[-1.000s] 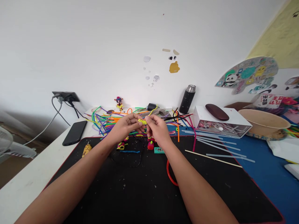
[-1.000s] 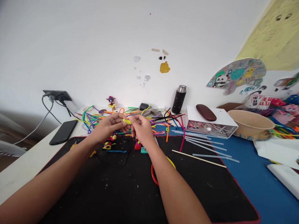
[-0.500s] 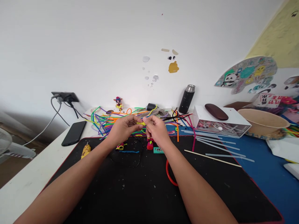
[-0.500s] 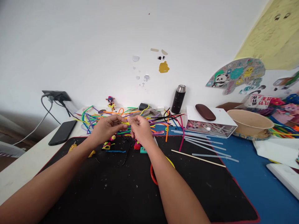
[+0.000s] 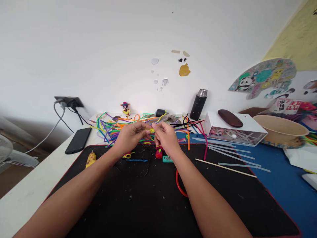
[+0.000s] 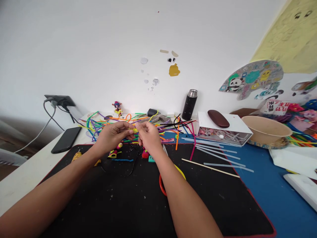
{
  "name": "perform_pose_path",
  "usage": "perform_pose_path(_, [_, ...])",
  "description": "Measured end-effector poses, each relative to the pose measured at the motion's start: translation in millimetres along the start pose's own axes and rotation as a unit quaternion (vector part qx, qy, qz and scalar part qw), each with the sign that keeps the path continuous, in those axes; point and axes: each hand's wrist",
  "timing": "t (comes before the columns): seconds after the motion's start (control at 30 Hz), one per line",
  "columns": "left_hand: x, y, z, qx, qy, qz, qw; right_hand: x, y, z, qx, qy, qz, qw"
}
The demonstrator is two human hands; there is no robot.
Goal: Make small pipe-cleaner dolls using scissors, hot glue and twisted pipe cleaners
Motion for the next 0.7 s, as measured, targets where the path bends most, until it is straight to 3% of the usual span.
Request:
perform_pose_path(0.33, [-7.8,4.9,-1.8,-0.070,-0.041,-0.014,0.997,2.9,-2.1,1.7,0.020,0.028,0.009,0.999])
perform_pose_path(0.7, [-5.9,5.0,0.3,-0.075,-0.047,-0.026,0.996,-0.5,-1.8,2.3,0.014,0.008,0.014,1.000])
Point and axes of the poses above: each hand's wrist, its own y-axis towards the middle knuckle, its own z-axis out of the palm, x = y × z, and after that the axes turned 7 degrees about z, right-handed
